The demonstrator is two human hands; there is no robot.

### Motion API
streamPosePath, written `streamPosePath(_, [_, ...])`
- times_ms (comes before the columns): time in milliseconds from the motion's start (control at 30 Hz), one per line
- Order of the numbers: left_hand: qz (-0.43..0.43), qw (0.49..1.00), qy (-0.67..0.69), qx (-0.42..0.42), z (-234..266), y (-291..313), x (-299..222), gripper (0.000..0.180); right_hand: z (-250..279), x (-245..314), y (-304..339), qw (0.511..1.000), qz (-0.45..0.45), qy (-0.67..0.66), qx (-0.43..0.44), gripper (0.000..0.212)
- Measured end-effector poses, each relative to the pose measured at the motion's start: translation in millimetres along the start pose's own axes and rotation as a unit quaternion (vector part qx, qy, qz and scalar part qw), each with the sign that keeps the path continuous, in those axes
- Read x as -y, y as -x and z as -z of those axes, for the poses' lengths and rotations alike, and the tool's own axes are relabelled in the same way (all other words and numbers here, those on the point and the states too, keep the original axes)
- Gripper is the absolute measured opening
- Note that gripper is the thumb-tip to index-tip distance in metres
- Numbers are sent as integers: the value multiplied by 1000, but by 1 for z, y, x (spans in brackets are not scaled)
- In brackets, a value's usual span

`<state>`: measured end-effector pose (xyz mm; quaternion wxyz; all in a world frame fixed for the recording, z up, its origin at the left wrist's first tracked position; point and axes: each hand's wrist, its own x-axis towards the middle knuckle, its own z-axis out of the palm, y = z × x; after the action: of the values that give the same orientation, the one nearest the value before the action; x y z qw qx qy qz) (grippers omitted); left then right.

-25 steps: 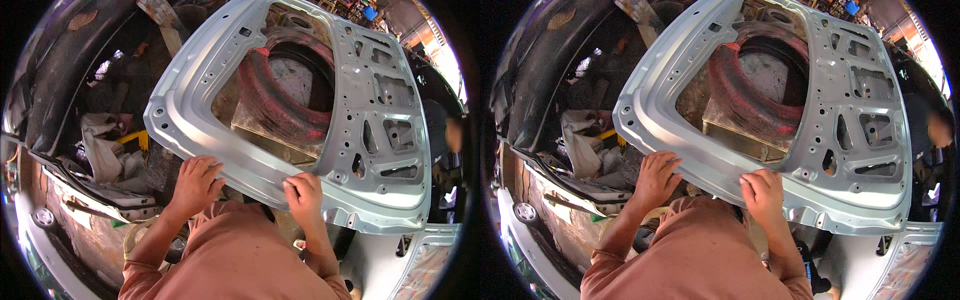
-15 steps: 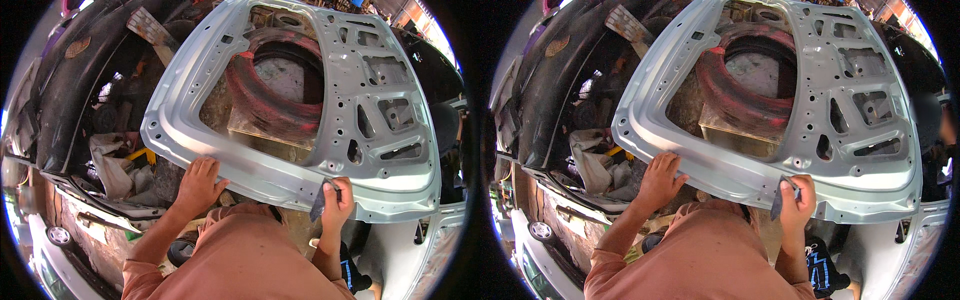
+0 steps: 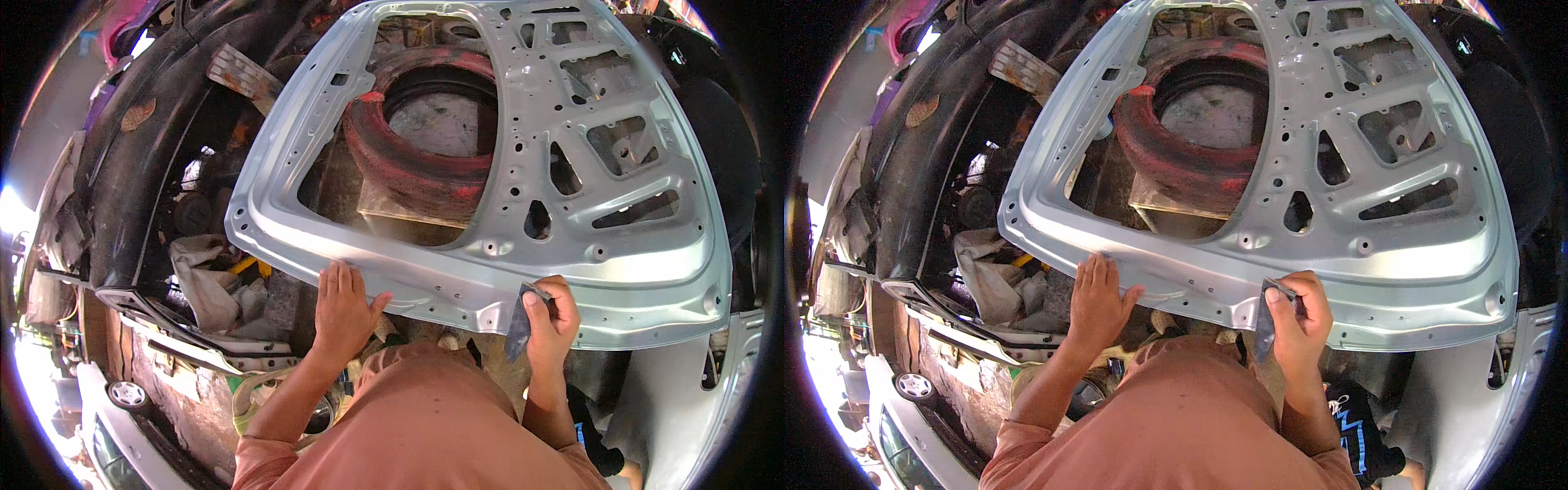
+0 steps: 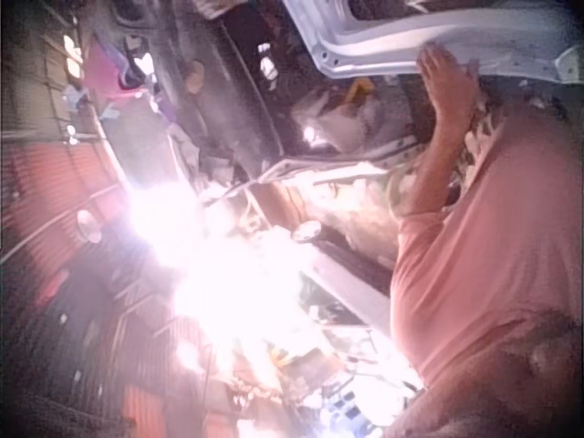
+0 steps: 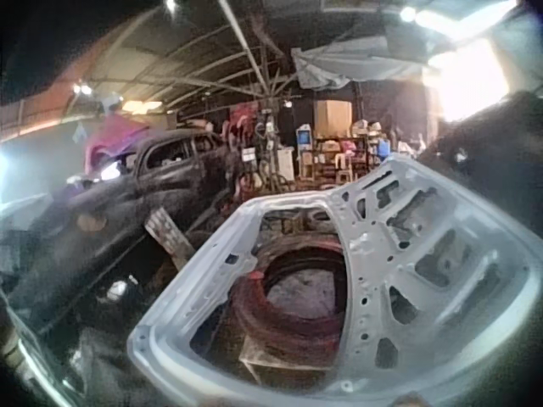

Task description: The person sands the edges and surface of a large, light-colored car door panel using a sanding block. The panel is propped up on a tire in a cluttered garage. The person repeatedly dips the sanding block into a bucket of water and continues sanding different sections of the panel.

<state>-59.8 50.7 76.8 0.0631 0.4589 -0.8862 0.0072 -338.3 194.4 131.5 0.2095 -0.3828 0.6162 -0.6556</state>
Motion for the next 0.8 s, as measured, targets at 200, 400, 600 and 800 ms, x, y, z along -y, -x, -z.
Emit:
streamPosePath(200, [10, 1000, -20, 8, -3, 3, -59, 82, 31, -11, 8, 998, -40, -45, 31, 12])
streamPosePath(400, [52, 998, -41, 20, -4, 0, -108, 83, 41, -15, 0, 982, -62, -158, 87, 10])
streamPosePath(600, [22, 999, -36, 21, 0, 2, -130, 82, 41, -12, 0, 965, -102, -220, 97, 8])
streamPosePath(800, [1, 1000, -10, 12, 3, 2, -145, 76, 42, -13, -2, 965, -113, -212, 103, 10])
